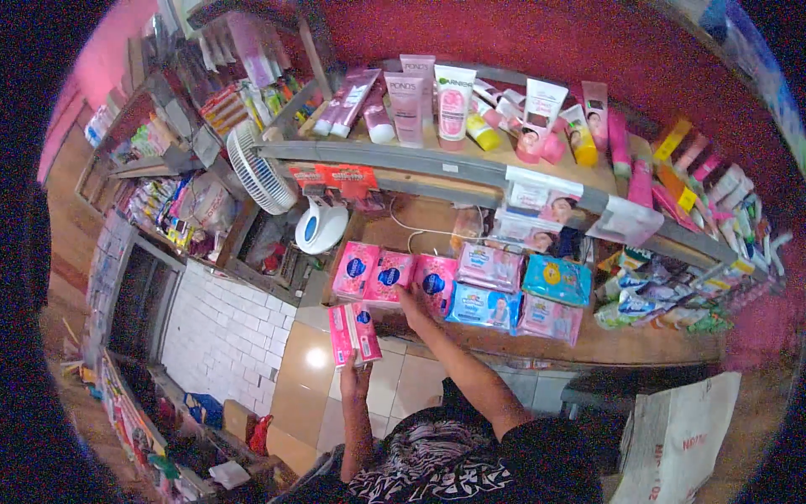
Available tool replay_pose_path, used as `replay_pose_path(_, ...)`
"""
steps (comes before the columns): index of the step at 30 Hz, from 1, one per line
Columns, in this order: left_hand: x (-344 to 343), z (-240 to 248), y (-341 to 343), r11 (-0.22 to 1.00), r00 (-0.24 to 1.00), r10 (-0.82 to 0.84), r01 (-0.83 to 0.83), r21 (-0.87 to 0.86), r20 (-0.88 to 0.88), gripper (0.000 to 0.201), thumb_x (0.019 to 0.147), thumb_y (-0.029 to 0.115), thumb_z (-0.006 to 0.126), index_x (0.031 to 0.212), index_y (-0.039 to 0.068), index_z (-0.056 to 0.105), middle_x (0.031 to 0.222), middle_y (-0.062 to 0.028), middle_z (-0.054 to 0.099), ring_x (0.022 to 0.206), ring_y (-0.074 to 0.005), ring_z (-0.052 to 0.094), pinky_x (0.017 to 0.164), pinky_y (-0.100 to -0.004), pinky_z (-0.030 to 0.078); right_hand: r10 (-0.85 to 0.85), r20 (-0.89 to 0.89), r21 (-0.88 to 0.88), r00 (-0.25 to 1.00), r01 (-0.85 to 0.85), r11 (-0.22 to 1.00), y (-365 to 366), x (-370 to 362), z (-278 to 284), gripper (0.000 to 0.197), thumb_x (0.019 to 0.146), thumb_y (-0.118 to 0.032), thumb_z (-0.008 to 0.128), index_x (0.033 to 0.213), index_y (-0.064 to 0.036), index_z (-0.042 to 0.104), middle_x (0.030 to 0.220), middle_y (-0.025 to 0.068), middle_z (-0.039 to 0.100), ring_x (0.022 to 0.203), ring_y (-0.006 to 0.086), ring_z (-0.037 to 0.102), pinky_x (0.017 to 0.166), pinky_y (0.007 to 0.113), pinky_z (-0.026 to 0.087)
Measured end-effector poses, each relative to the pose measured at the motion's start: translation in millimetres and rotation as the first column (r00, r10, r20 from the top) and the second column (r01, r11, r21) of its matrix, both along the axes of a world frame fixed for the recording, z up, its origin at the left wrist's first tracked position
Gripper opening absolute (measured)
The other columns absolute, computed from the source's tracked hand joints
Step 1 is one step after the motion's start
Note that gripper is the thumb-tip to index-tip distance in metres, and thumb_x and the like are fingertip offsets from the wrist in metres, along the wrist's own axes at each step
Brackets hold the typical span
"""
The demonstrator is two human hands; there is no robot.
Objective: Organizing and stocking various personal care products from a box onto display shelves.
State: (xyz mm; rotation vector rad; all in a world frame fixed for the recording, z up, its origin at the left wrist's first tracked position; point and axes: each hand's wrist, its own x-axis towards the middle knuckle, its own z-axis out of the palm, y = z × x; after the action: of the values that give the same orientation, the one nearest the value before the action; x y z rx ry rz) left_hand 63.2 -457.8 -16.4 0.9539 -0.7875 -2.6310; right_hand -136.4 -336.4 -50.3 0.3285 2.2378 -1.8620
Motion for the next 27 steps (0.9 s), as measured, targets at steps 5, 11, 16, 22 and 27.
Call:
replay_pose_path(5,-13.6,-7.9,-8.8,0.995,0.995,0.096,-0.095,0.014,-0.039,0.049,0.083,0.007,0.061,0.128,0.009,0.040,0.124,-0.0080,0.050,0.113,-0.0242,0.049,0.095,-0.0444,0.042,0.053,0.066,-0.118,0.996,-0.045,0.992,-0.7,-7.2,2.2,0.046,0.081,-0.028,0.060,0.118,-0.0021,0.052,0.113,0.0127,0.059,0.104,0.0235,0.054,0.087,0.034,0.041)
replay_pose_path(11,-32.4,-7.5,-18.5,0.979,0.995,0.096,-0.099,-0.180,-0.022,0.045,0.084,0.004,0.059,0.125,0.006,0.042,0.121,-0.0076,0.051,0.108,-0.0225,0.052,0.092,-0.0415,0.044,0.057,-0.144,-0.028,0.988,-0.061,0.998,-1.1,3.3,10.0,0.057,0.082,-0.022,0.058,0.131,-0.0015,0.039,0.119,0.0178,0.055,0.105,0.0279,0.053,0.089,0.036,0.041)
replay_pose_path(16,-50.3,12.2,-14.4,0.954,0.984,0.163,-0.176,-0.243,-0.070,0.040,0.084,0.000,0.058,0.122,0.004,0.045,0.110,-0.0069,0.055,0.098,-0.0159,0.055,0.079,-0.0307,0.047,0.194,-0.429,0.109,0.882,-0.163,0.981,10.9,20.7,24.0,0.062,0.082,-0.008,0.054,0.137,-0.0005,0.028,0.135,0.0260,0.036,0.125,0.0338,0.039,0.101,0.038,0.033)
replay_pose_path(22,-75.4,39.2,-11.9,0.814,0.994,0.094,-0.112,-0.570,-0.062,0.032,0.084,0.002,0.059,0.115,-0.001,0.051,0.103,-0.0079,0.059,0.093,-0.0150,0.056,0.080,-0.0278,0.045,0.357,-0.560,0.300,0.747,-0.220,0.928,17.6,25.7,27.1,0.056,0.078,-0.001,0.055,0.131,0.0009,0.037,0.137,0.0258,0.034,0.127,0.0368,0.034,0.102,0.039,0.032)
replay_pose_path(27,-109.7,53.5,-24.4,0.278,0.998,0.029,-0.060,-0.959,-0.054,0.032,0.085,-0.003,0.052,0.117,-0.004,0.053,0.108,-0.0110,0.060,0.101,-0.0194,0.055,0.091,-0.0311,0.041,0.332,-0.456,0.166,0.826,-0.288,0.943,11.6,22.1,27.9,0.048,0.078,-0.003,0.057,0.124,0.0022,0.044,0.134,0.0245,0.038,0.125,0.0363,0.038,0.101,0.039,0.034)
